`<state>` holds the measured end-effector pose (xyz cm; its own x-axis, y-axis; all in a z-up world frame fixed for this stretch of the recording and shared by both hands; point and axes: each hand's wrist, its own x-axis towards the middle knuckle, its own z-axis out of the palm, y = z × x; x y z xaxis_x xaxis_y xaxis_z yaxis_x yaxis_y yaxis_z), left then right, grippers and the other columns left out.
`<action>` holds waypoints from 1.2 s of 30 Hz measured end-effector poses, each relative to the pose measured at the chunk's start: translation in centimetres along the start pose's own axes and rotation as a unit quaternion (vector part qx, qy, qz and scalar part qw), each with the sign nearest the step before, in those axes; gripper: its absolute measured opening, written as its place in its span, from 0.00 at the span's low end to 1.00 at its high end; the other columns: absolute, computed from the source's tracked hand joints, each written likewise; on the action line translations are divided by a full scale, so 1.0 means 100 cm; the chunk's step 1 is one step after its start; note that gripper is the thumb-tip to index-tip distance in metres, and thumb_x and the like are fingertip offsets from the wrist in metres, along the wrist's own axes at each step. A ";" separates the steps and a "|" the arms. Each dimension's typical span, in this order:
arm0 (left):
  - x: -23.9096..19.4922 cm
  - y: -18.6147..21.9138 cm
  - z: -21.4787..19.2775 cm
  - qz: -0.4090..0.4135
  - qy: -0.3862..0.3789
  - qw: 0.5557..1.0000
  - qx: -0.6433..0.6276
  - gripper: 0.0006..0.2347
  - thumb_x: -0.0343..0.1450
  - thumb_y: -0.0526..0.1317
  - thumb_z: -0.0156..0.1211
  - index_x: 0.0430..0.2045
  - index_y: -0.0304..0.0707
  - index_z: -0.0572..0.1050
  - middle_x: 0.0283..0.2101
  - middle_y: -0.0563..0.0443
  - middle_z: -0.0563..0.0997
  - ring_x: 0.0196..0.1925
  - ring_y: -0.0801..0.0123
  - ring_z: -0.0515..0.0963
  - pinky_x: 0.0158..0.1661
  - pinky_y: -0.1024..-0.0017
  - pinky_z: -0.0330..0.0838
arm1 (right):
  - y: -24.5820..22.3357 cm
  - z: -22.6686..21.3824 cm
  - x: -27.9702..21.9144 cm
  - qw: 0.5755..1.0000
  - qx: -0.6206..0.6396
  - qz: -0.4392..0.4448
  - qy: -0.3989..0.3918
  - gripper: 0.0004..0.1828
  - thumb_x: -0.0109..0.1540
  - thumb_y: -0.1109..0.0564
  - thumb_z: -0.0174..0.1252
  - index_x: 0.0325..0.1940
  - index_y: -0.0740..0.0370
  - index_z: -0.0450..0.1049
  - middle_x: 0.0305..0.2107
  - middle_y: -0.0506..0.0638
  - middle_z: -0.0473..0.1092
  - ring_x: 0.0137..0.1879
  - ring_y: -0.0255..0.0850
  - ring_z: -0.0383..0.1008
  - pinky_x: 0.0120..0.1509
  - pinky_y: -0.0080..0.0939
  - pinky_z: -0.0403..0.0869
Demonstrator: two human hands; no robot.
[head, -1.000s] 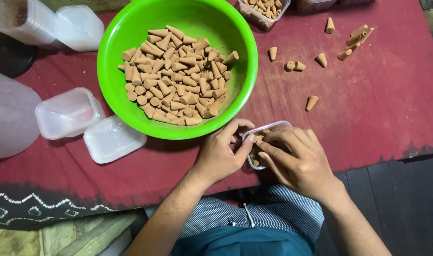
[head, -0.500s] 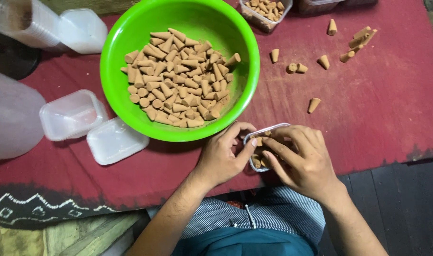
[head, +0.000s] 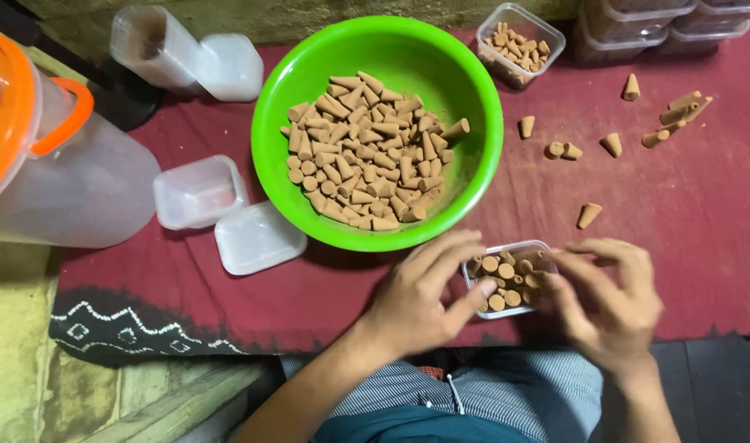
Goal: The person is packing incense cones from a large green bowl into small clear plastic containers.
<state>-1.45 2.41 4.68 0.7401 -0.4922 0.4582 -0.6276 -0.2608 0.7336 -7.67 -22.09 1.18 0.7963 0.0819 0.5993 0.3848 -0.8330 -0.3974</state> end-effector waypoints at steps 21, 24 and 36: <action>0.152 -0.175 -0.090 -0.120 -0.123 0.847 0.504 0.05 0.63 0.28 0.61 0.29 0.27 0.81 0.41 0.34 0.80 0.46 0.45 0.77 0.39 0.48 0.80 | 0.038 0.015 -0.011 0.994 0.014 0.091 0.062 0.08 0.69 0.66 0.63 0.52 0.72 0.79 0.44 0.62 0.75 0.50 0.52 0.74 0.58 0.47 0.71; 0.157 -0.170 -0.089 -0.174 -0.158 0.828 0.509 0.05 0.64 0.27 0.59 0.29 0.26 0.81 0.45 0.28 0.80 0.50 0.41 0.78 0.48 0.49 0.80 | 0.038 0.015 -0.010 0.993 0.026 0.089 0.067 0.07 0.69 0.67 0.63 0.51 0.73 0.79 0.43 0.62 0.75 0.49 0.52 0.74 0.56 0.46 0.71; 0.141 -0.189 -0.097 -0.170 -0.109 0.871 0.448 0.14 0.60 0.18 0.54 0.39 0.20 0.73 0.35 0.32 0.79 0.39 0.40 0.80 0.40 0.49 0.77 | 0.039 0.015 -0.011 0.995 0.036 0.075 0.062 0.07 0.68 0.67 0.63 0.50 0.75 0.78 0.42 0.62 0.76 0.48 0.52 0.74 0.55 0.46 0.72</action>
<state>23.22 8.46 2.20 0.9176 -0.3812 0.1129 -0.3906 -0.9173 0.0769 -6.31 -24.61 -2.08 0.7856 -0.1117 0.6085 0.3024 -0.7887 -0.5353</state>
